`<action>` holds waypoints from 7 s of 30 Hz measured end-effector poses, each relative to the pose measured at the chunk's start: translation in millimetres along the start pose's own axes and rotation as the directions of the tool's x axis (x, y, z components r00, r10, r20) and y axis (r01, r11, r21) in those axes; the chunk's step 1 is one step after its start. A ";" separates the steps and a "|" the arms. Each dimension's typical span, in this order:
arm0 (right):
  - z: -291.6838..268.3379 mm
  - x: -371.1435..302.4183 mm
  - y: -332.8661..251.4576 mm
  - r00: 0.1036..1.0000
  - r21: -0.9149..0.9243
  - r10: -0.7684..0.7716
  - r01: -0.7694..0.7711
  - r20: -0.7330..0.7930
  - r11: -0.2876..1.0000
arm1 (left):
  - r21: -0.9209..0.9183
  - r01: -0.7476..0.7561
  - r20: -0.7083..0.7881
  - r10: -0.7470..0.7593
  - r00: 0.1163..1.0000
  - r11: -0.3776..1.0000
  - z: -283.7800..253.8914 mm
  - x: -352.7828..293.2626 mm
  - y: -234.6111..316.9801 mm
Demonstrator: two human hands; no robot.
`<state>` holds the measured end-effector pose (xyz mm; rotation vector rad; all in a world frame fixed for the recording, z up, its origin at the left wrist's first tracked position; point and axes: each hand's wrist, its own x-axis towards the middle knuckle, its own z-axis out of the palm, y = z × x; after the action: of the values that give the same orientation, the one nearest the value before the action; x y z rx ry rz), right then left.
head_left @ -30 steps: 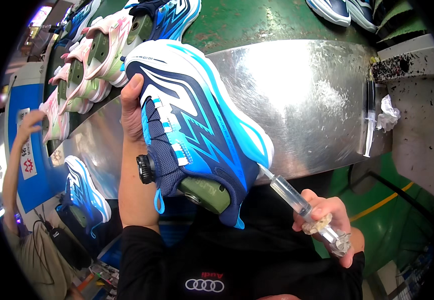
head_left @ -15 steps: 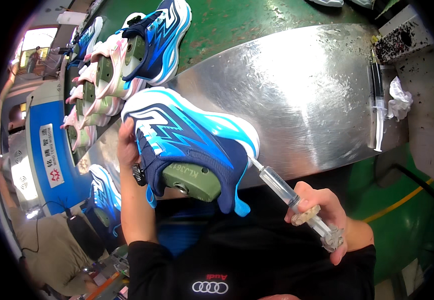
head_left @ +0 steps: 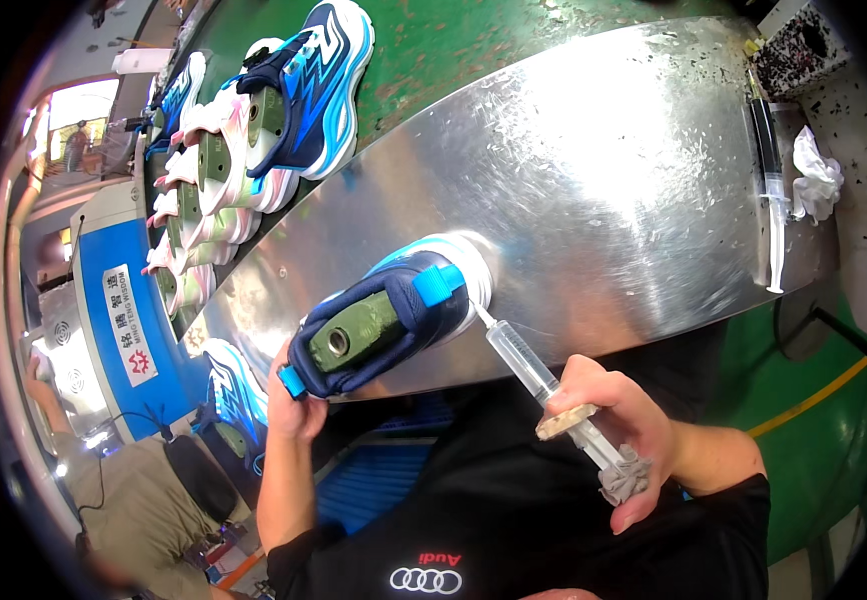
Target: The person picks up shoes one at a time from a conveyor line and applies liquid around the soles using a syringe while turning each shoe by hand.
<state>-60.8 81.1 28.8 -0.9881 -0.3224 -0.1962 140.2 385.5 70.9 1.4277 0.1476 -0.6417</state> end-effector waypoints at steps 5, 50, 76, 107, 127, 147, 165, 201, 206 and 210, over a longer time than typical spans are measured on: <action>7.3 1.9 -5.7 1.000 -0.167 -0.015 0.015 0.000 0.986 | -0.116 0.144 0.085 -0.135 0.987 0.983 -0.2 -40.2 -19.1; 88.6 -31.3 -138.3 0.985 -0.795 0.117 -0.171 -0.126 0.582 | -0.279 0.767 0.919 -0.070 0.387 0.578 178.0 -3.6 -69.5; 89.6 -26.5 -79.2 0.998 -0.988 -0.037 0.054 0.060 -0.141 | -0.333 0.760 0.923 0.028 0.384 0.557 194.0 0.4 -60.2; 33.0 -26.6 -87.5 0.965 -0.999 -0.261 0.002 0.014 -0.045 | -0.180 0.614 0.812 -0.236 0.534 0.769 150.8 -49.1 -43.6; 5.9 -11.1 -91.0 0.996 -0.977 -0.091 0.010 -0.010 0.214 | -0.347 -0.010 0.121 0.056 0.991 0.938 23.9 -35.0 -7.6; -7.9 15.2 -80.5 0.949 -0.845 -0.031 -0.265 -0.314 0.465 | 0.461 -0.816 0.361 0.766 0.532 0.349 38.2 -35.3 61.2; 66.4 5.4 -89.3 0.988 -0.342 -0.147 0.122 -0.047 0.932 | 0.431 -0.901 0.548 0.807 0.219 -0.048 90.5 -37.6 71.9; 96.6 65.5 -62.6 0.958 0.006 -0.195 0.198 0.210 0.980 | 0.405 -0.911 0.543 0.820 0.179 -0.070 109.5 -27.1 90.6; 94.0 62.6 -61.3 0.963 0.000 -0.185 0.189 0.197 0.982 | 0.409 -0.912 0.534 0.821 0.201 -0.043 112.6 -31.2 93.1; 96.8 63.6 -61.3 0.960 0.003 -0.195 0.199 0.202 0.980 | 0.420 -0.904 0.544 0.820 0.178 -0.082 109.1 -28.3 91.4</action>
<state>-37.3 128.6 148.6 -0.9950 -0.6071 -0.2810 131.7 292.0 181.6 1.7909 -1.2754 0.4867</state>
